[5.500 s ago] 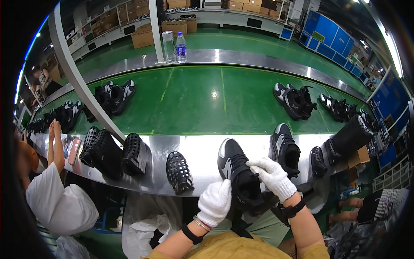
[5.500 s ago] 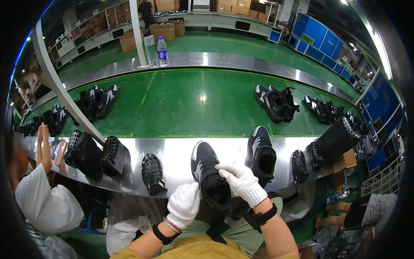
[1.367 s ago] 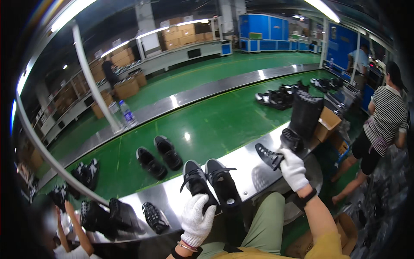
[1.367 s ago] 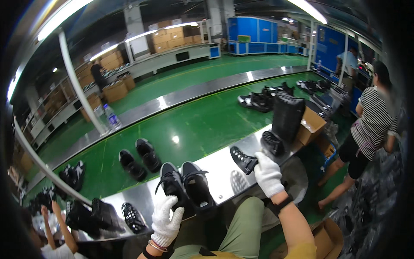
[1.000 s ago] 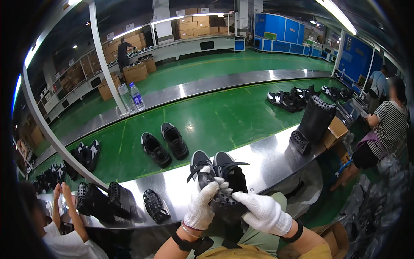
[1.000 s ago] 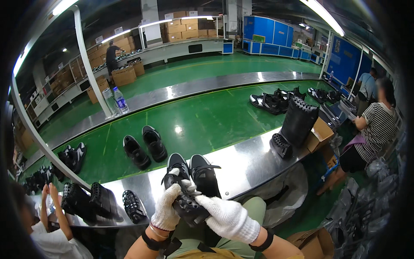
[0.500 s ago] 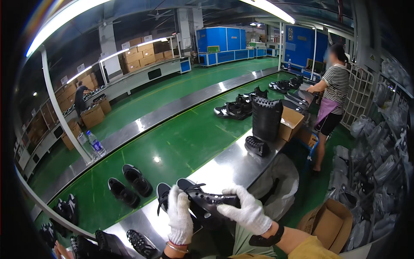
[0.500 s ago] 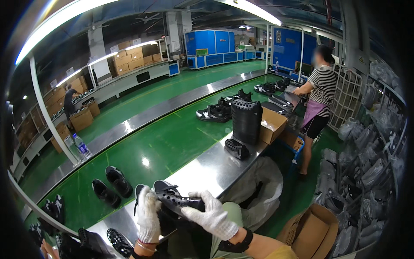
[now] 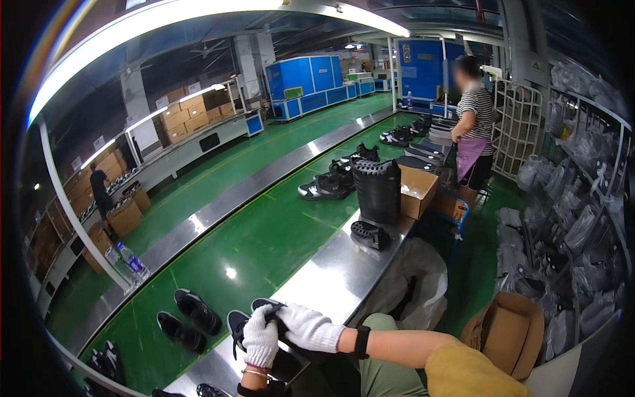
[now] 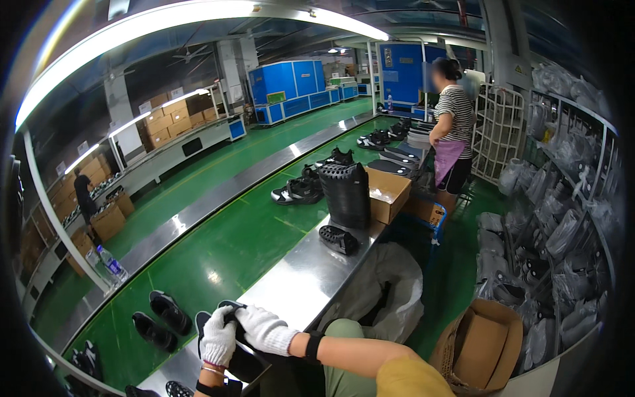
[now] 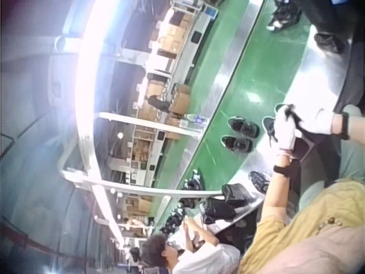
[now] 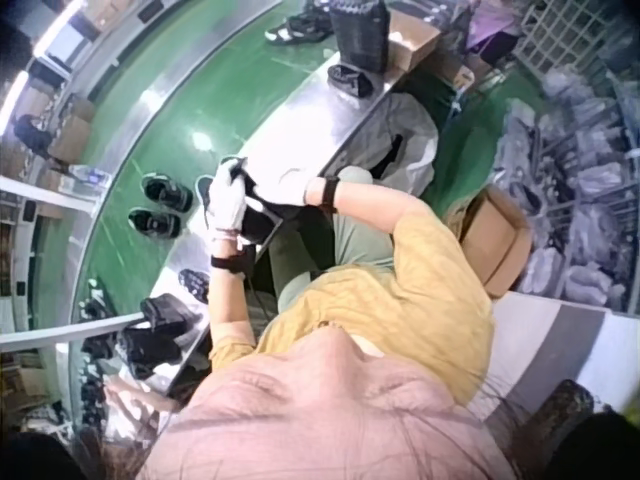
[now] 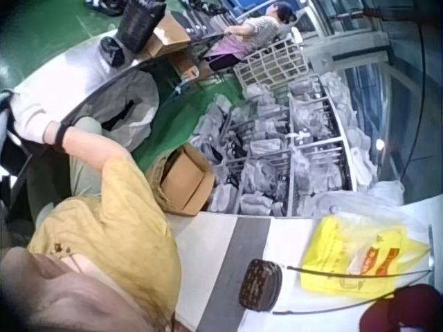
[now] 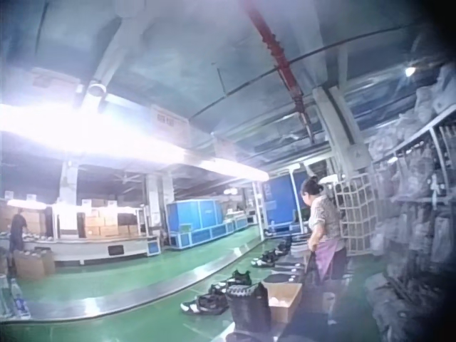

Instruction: The person is seen assembling shoe parts, including uppers and outsoles, on a production line.

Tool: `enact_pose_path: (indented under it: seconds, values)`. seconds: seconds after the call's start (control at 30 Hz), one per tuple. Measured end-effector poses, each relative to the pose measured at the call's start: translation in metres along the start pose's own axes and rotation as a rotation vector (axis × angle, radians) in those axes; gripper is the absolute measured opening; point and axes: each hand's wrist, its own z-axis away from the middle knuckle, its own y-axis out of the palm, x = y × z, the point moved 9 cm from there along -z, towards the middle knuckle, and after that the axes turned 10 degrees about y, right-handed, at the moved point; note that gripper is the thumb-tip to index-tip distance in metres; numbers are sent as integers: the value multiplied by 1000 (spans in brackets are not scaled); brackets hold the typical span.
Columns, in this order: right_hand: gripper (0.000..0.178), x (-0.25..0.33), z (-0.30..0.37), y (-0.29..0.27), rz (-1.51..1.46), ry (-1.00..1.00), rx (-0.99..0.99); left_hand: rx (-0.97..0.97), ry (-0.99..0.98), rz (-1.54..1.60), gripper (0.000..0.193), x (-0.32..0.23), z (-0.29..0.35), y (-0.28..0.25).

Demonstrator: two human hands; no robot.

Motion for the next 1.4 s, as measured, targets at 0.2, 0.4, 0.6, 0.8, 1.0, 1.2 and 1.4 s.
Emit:
enact_pose_path:
  seconds: [0.2, 0.4, 0.6, 0.8, 1.0, 1.2, 1.4]
  values:
    - [57, -1, 6, -23, -26, 124, 235, 36, -113, 81, 50, -4, 2, -12]
    - [77, -55, 4, -17, -454, 261, 563, 480, -341, -124, 81, -11, 8, -3]
    - [70, -34, -8, -9, -553, 236, 817, 481, -361, 451, 54, -41, 4, 5]
    - [34, -47, -18, 39, 24, 219, 536, 255, -376, -199, 57, 13, 9, 15]
    - [37, -64, -3, 42, -53, 248, 469, 332, -59, 144, 60, 11, 2, 21]
    - [45, -17, -37, -4, -201, 22, 390, 373, -259, 760, 56, 17, 15, 19]
    - [23, 59, -33, -17, -21, -417, 202, 326, -117, 206, 58, 5, 11, -19]
